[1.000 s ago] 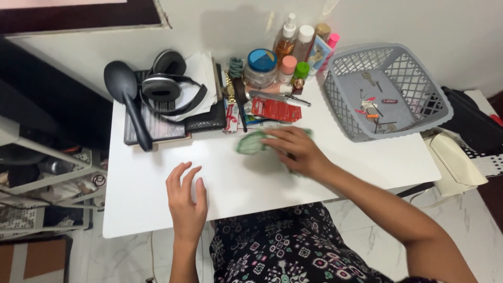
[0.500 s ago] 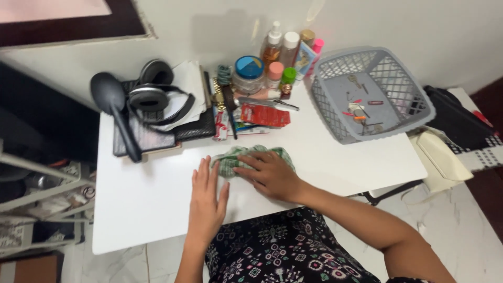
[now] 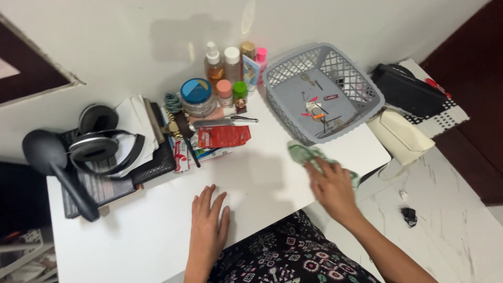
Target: Cleaning small items and a table surface using a cloth
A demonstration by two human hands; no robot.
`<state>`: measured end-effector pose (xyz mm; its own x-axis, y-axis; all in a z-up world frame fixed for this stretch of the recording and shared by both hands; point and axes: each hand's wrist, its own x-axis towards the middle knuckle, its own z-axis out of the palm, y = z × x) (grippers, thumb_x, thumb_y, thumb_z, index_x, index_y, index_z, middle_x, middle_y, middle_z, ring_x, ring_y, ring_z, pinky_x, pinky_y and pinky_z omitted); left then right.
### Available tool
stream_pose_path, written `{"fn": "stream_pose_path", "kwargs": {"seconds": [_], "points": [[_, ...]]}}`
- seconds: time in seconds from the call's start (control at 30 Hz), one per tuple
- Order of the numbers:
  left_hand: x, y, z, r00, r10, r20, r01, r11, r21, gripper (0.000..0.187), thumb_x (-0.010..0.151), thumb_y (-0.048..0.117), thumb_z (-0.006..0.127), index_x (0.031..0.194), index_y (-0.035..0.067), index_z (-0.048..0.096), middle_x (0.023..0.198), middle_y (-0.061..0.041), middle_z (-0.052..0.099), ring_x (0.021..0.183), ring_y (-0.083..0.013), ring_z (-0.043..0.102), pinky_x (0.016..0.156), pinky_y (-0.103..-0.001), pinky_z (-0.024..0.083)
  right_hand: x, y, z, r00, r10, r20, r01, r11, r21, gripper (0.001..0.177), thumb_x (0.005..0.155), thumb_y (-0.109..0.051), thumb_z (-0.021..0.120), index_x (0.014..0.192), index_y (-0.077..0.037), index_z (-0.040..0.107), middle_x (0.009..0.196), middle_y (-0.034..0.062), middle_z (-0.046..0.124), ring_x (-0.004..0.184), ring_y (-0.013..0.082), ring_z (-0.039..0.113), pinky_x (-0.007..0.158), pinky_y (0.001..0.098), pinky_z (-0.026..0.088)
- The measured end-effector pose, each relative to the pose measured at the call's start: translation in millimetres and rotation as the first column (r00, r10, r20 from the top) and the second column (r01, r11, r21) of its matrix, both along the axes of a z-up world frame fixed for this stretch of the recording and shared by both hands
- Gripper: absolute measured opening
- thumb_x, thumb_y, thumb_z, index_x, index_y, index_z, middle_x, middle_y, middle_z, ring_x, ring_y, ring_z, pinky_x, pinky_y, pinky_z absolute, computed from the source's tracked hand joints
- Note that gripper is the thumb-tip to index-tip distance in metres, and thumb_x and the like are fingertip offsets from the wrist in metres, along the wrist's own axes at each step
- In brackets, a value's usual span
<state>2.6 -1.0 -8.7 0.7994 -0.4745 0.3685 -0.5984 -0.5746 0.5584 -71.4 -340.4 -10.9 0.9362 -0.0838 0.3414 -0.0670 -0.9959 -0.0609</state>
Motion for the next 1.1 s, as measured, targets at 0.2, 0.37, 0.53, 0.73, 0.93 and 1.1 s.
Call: {"fn": "stream_pose_path", "kwargs": {"seconds": [0.2, 0.37, 0.53, 0.73, 0.93, 1.1], "points": [[16, -11, 35, 0.986, -0.107, -0.126, 0.097, 0.991, -0.088, 0.037, 0.102, 0.023, 0.05, 0.133, 0.005, 0.059, 0.144, -0.016, 0.052, 0.141, -0.0363, 0.039, 0.113, -0.051, 0.038, -54, -108, -36, 0.946, -0.296, 0.133, 0.307, 0.949, -0.068, 0.052, 0.093, -0.012, 0.054, 0.143, -0.02, 0.064, 0.144, 0.0186, 0.064, 0.093, 0.038, 0.051, 0.077, 0.05, 0.045], [57, -89, 61, 0.744, -0.265, -0.614, 0.025, 0.929, -0.37, 0.054, 0.095, 0.035, 0.055, 0.145, 0.015, 0.051, 0.148, -0.008, 0.054, 0.126, -0.023, 0.061, 0.098, -0.038, 0.054, -77, -126, 15, 0.888, -0.401, 0.225, 0.269, 0.85, 0.453, 0.036, 0.108, -0.014, 0.053, 0.141, -0.01, 0.067, 0.14, 0.0224, 0.062, 0.126, 0.0367, 0.051, 0.095, 0.0429, 0.04], [105, -189, 77, 0.372, -0.3, -0.878, -0.128, 0.921, -0.368, 0.083, 0.081, 0.052, 0.06, 0.153, 0.015, 0.041, 0.126, -0.008, 0.056, 0.108, -0.0211, 0.065, 0.085, -0.035, 0.058, -70, -117, 49, 0.844, -0.43, 0.321, 0.215, 0.819, 0.532, 0.035, 0.11, -0.017, 0.054, 0.142, -0.008, 0.064, 0.142, 0.0238, 0.061, 0.136, 0.0365, 0.05, 0.114, 0.0519, 0.035], [117, -242, 97, 0.4, -0.274, -0.874, -0.123, 0.93, -0.347, 0.113, 0.089, 0.06, 0.063, 0.157, -0.008, 0.002, 0.151, -0.044, 0.024, 0.133, -0.0562, 0.045, 0.093, -0.054, 0.057, -54, -120, 40, 0.803, -0.364, 0.472, 0.001, 0.793, 0.609, 0.033, 0.105, -0.001, 0.06, 0.136, -0.002, 0.067, 0.129, 0.0254, 0.062, 0.13, 0.0422, 0.054, 0.116, 0.0527, 0.037], [118, -259, 84, 0.382, -0.134, -0.914, -0.214, 0.95, -0.229, 0.098, 0.086, 0.025, 0.063, 0.158, -0.003, 0.002, 0.152, -0.036, 0.015, 0.135, -0.0503, 0.045, 0.087, -0.044, 0.064, -54, -114, 56, 0.802, -0.383, 0.459, -0.014, 0.756, 0.654, 0.033, 0.105, -0.003, 0.059, 0.138, 0.0, 0.064, 0.133, 0.0232, 0.061, 0.132, 0.039, 0.054, 0.116, 0.0532, 0.037], [105, -262, 66, 0.259, -0.318, -0.912, -0.313, 0.866, -0.39, 0.085, 0.074, 0.015, 0.048, 0.155, 0.018, 0.023, 0.147, -0.011, 0.051, 0.11, -0.0376, 0.064, 0.084, -0.053, 0.061, -64, -121, 62, 0.77, -0.468, 0.434, 0.061, 0.731, 0.679, 0.036, 0.106, -0.012, 0.056, 0.14, -0.001, 0.06, 0.141, 0.0241, 0.058, 0.136, 0.0351, 0.052, 0.117, 0.049, 0.042]]}}
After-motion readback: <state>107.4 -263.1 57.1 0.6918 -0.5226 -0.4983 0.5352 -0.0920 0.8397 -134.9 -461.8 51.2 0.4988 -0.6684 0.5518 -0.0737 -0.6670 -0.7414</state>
